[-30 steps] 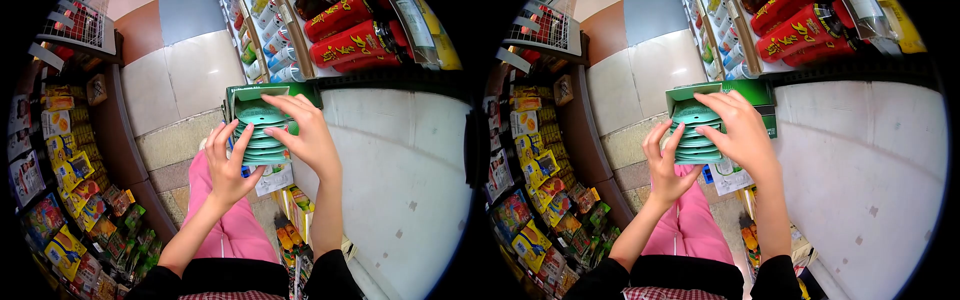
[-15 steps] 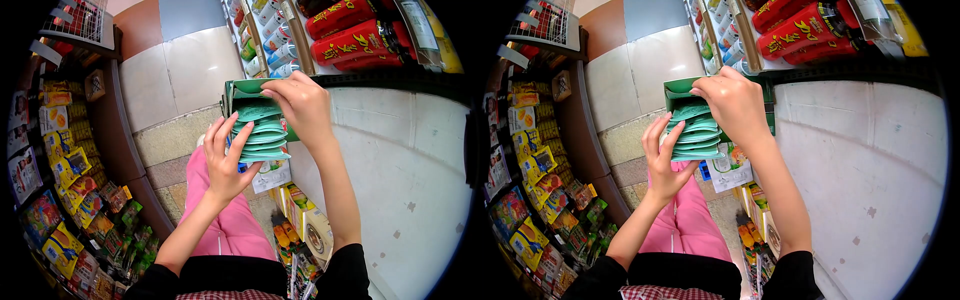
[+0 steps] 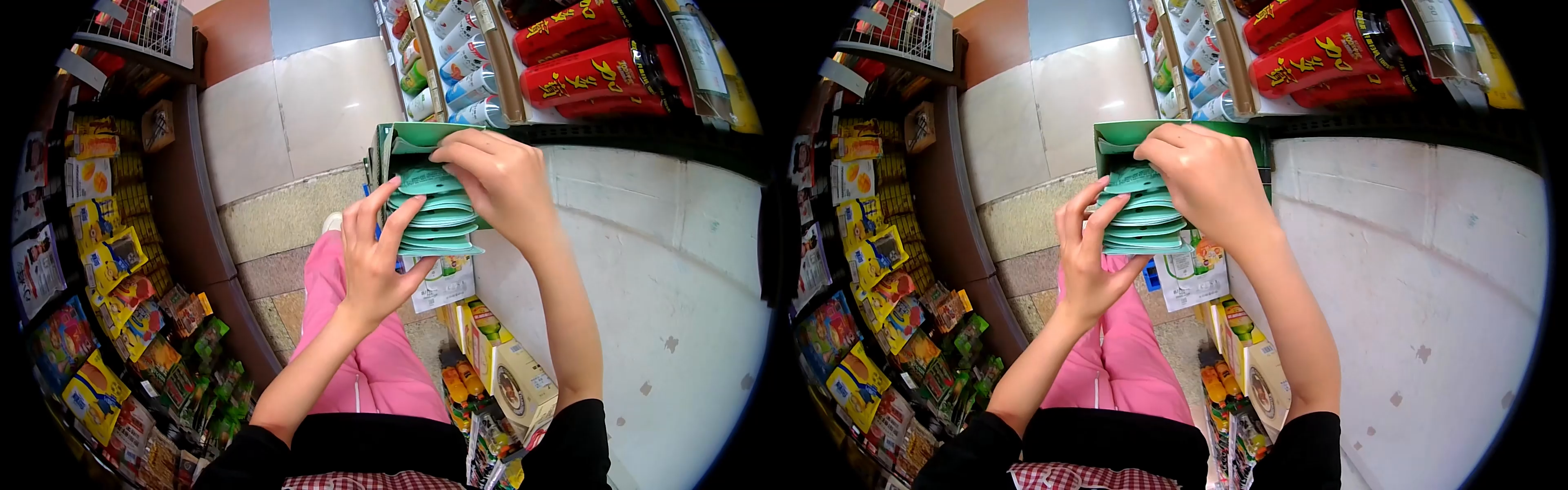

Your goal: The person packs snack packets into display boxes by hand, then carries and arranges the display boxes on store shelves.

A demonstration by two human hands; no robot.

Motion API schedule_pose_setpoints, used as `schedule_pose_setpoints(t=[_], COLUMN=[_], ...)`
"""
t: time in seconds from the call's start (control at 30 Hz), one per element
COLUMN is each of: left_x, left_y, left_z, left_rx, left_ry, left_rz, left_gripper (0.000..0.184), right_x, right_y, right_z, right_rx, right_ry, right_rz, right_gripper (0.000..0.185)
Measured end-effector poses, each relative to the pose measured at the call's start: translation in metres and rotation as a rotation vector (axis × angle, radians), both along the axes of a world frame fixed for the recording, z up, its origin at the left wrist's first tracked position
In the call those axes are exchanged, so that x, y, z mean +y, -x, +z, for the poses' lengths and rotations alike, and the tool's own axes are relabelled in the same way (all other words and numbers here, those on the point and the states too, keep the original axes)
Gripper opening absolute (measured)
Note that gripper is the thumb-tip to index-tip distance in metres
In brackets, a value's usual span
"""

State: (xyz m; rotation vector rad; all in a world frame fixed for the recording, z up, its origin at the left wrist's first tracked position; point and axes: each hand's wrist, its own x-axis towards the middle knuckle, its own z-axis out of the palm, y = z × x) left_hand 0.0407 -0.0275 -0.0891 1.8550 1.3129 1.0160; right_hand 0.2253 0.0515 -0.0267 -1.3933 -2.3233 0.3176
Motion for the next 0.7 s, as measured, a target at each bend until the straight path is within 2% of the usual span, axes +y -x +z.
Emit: schedule_pose_setpoints(t=[0.13,0.23,0.43,0.53,0.7], left_x=[0.003,0.005,0.002,0.001,0.000], left_y=[0.002,0.002,-0.002,-0.004,-0.006], left_z=[0.001,0.003,0.000,-0.003,-0.004], left_rx=[0.001,0.015,-0.051,-0.065,-0.066], left_ry=[0.010,0.007,0.018,0.000,-0.002], left_rz=[-0.002,0.000,0.049,0.081,0.102], left_gripper=[0.077,0.078,0.082,0.083,0.084], right_x=[0.005,0.010,0.012,0.005,-0.009], right_y=[-0.001,-0.004,-0.006,-0.007,-0.003], right_z=[0.015,0.022,0.029,0.035,0.040], right_rx=[-0.154,-0.124,-0.115,-0.082,-0.178], right_ry=[0.158,0.252,0.322,0.314,0.356], right_rz=[0.108,0.156,0.192,0.180,0.147], right_gripper=[0.020,0.020,0.048,0.053,0.053])
